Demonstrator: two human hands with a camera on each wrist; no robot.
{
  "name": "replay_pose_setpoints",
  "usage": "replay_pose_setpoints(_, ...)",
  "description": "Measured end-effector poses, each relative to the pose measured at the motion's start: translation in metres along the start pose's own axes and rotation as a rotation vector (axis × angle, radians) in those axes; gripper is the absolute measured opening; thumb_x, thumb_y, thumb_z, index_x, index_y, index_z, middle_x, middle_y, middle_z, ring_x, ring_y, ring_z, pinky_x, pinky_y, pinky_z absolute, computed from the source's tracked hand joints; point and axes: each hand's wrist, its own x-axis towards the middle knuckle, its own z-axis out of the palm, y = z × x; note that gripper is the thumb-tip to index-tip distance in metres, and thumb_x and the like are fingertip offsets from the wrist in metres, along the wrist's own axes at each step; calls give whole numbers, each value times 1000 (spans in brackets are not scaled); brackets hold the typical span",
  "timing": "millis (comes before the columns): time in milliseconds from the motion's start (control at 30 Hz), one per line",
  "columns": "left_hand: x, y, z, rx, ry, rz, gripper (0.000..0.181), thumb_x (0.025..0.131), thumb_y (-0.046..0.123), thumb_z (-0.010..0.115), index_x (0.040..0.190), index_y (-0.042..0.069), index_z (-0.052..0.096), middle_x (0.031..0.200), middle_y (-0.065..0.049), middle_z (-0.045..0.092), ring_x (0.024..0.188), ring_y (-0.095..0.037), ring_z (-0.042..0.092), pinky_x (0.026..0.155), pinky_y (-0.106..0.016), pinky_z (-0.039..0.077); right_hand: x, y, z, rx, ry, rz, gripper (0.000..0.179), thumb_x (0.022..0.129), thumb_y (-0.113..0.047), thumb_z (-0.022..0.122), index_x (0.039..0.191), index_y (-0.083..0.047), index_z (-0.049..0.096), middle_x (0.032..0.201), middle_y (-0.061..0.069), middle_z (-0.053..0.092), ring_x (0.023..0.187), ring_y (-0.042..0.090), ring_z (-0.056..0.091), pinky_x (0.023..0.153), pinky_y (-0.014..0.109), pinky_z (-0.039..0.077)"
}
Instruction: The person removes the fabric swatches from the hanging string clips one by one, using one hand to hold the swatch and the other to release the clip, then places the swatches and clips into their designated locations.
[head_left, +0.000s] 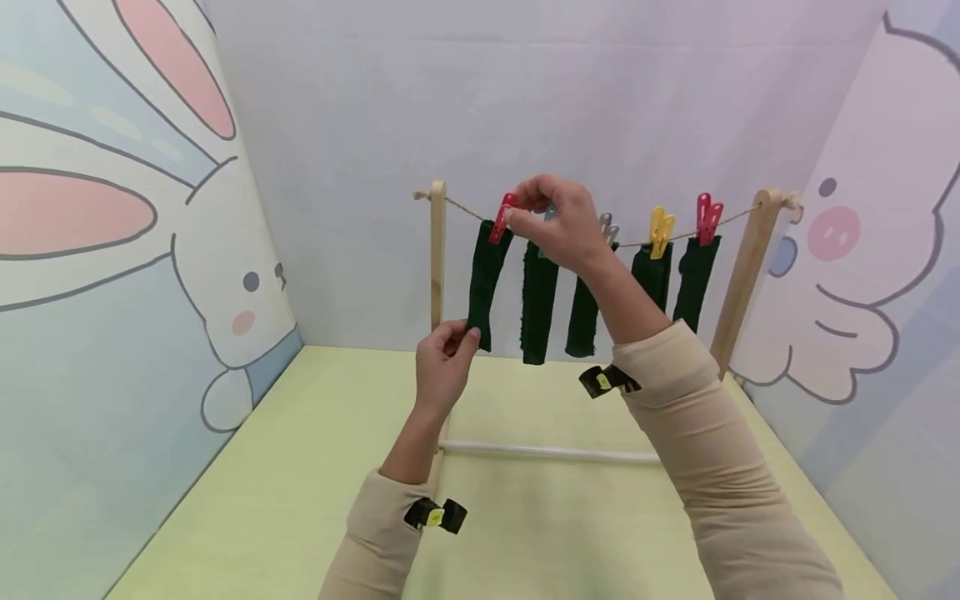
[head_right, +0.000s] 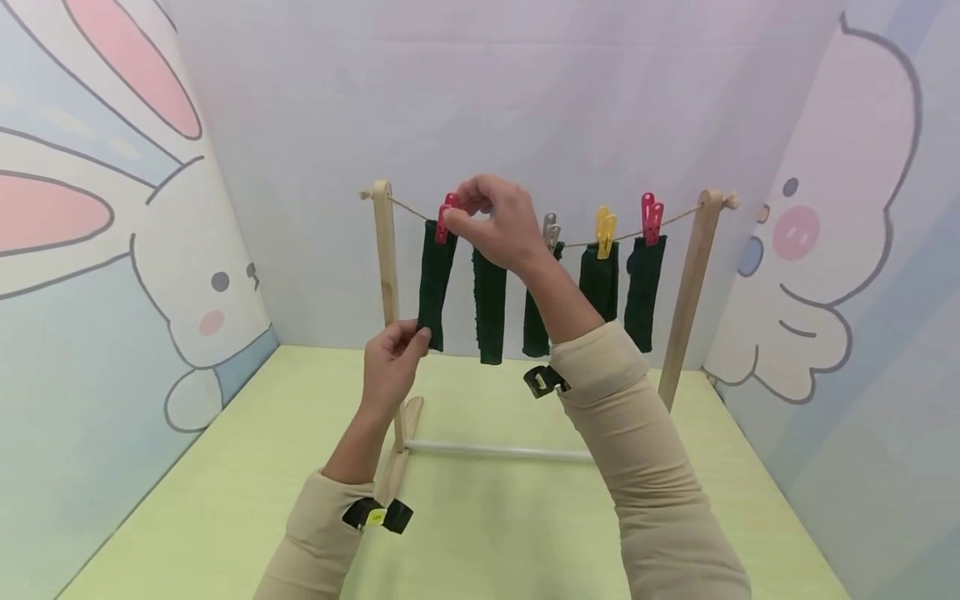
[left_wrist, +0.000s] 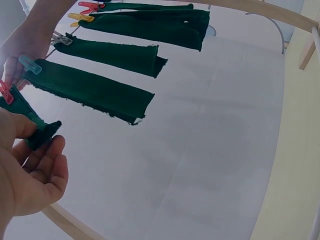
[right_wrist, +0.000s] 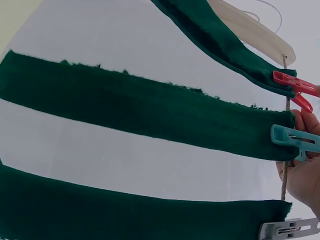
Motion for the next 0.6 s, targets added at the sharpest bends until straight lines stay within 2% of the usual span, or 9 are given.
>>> replay_pose_setpoints(100, 0, -1, 0, -10, -12, 7, 15, 88, -4, 58, 98, -14, 63, 84, -23, 62, 71, -28, 58, 61, -19, 44, -1, -4, 1, 11, 10, 4, 16, 84, -5, 59, 94, 8, 61, 87, 17, 60, 80, 20, 51, 75, 30, 41)
replay_pose_setpoints(233, -1, -2, -1, -35, -25, -9, 15, 88, -4, 58, 99, -14, 63, 84, -23, 61, 75, -39, 58, 62, -19, 45, -2, -20, -1, 16, 16, 15, 13, 85, 1, 56, 91, 13, 59, 83, 22, 58, 76, 22, 50, 71, 28, 40)
replay_pose_setpoints(333, -1, -4, -2, -58, -30, -5, 15, 88, -5, 57, 100, -15, 62, 85, -23, 61, 76, -41, 58, 64, -18, 46, 0, -19, -3, 14, 20, 34, 14, 87, -1, 56, 91, 11, 60, 82, 19, 60, 73, 18, 51, 69, 25, 41)
replay_pose_setpoints(400, -1, -5, -3, -72, -33, 2, 15, 88, -5, 57, 99, -15, 62, 84, -23, 61, 75, -40, 58, 64, -19, 47, 3, -10, -4, 26, 23, 36, 14, 88, -4, 58, 91, 9, 61, 82, 17, 61, 72, 17, 52, 68, 25, 41)
replay_pose_setpoints(500, 2, -19, -3, -107, -33, 0, 15, 89, -2, 58, 99, -12, 63, 83, -18, 61, 73, -38, 57, 64, -21, 48, 6, -1, -6, 31, 30, 44, 16, 88, -8, 59, 92, 7, 63, 83, 13, 62, 73, 14, 54, 69, 24, 42)
replay_pose_setpoints(600, 5, -32, -3, -153, -41, -26, 15, 90, 1, 60, 99, -9, 64, 82, -14, 61, 72, -33, 56, 65, -26, 50, 8, -1, -9, 27, 43, 38, 15, 88, -8, 60, 92, 7, 64, 85, 13, 63, 76, 13, 55, 72, 26, 43)
